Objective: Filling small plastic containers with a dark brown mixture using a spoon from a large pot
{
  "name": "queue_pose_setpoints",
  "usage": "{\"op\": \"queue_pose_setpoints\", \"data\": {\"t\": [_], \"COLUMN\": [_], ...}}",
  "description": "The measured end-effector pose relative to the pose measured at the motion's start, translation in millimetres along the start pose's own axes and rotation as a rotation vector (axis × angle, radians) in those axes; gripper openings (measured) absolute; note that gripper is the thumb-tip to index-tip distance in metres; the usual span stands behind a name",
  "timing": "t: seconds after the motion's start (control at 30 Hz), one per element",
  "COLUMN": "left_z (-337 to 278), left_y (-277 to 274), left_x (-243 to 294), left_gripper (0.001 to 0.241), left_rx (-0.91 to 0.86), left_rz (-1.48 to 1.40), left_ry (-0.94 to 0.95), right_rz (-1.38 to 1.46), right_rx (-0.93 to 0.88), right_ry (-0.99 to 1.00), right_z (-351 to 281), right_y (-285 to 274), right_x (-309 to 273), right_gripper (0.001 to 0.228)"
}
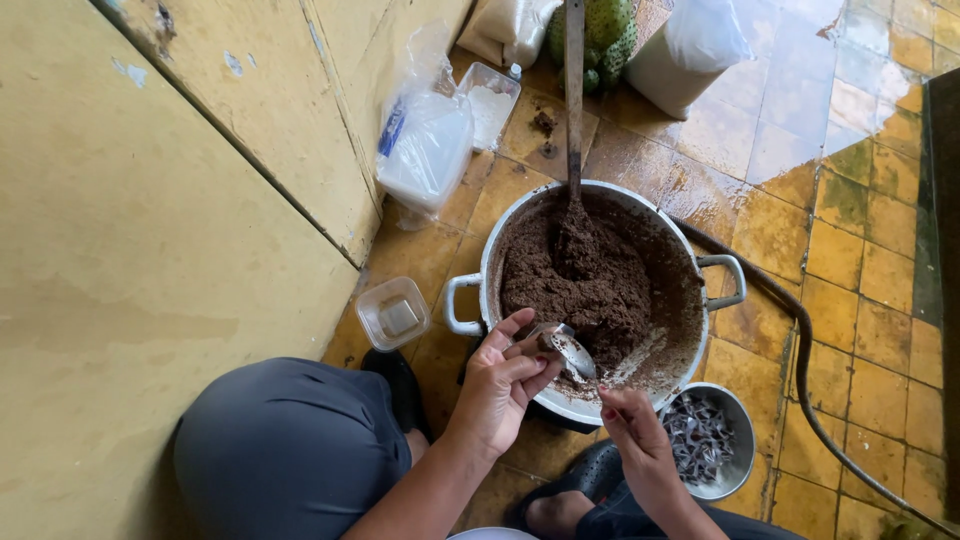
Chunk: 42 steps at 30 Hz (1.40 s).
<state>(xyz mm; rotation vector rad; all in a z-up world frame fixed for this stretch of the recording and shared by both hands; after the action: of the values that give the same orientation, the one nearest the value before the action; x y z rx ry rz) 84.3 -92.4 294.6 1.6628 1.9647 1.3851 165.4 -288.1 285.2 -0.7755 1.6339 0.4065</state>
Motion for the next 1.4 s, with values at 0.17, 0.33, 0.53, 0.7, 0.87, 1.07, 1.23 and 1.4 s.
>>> {"op": "queue_pose_setpoints", "data": {"t": [0.17,0.33,0.53,0.7,0.87,1.07,1.23,1.4], "left_z": [4,13,24,28,23,19,24,25], "left_y": [-4,-9,-21,-26,-18,-11,-15,-20], "left_x": [2,14,12,7,10,14,11,14], "left_gripper": [0.064,0.063,0.067,0.063,0.064,0.067,0.068,0.073], "left_rx": [-0.002,-0.009,-0.035,-0.074,-0.095,-0.114,-0.132,-0.102], "left_rz": [0.039,0.104,0.310,0.460,0.467,0.352,0.355,0.475], "left_ry": [0.025,0.097,0.142,0.188,0.200,0.205,0.216,0.231], "right_rz": [-0.049,-0.100,-0.260,-0.489,-0.483,-0.300,-0.125,-0.080], "right_rx": [0.019,0.102,0.117,0.038,0.026,0.013,0.011,0.149], "right_ry": [0.014,0.043,-0.071,-0.354,-0.313,-0.054,0.009,0.295], "right_z": [3,9,9,1,4,10,17,31], "right_y": [-11,-32,-23,1,2,-17,-35,-70], "right_x": [12,13,-36,-68,-66,-27,-23,-14], "right_gripper": [0.028,0.028,0.024,0.022,0.021,0.028,0.039,0.022]}}
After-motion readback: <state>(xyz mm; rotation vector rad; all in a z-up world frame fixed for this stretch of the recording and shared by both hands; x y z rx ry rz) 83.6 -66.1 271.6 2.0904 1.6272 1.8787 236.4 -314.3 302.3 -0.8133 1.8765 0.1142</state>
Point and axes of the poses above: each hand's wrist, its own z-axis towards the middle knuckle, its own y-axis out of the palm, x = y × z, the point moved 10 cm from there along z, towards the middle knuckle, and after that the axes turned 14 degrees about y, right-handed, at the moved point
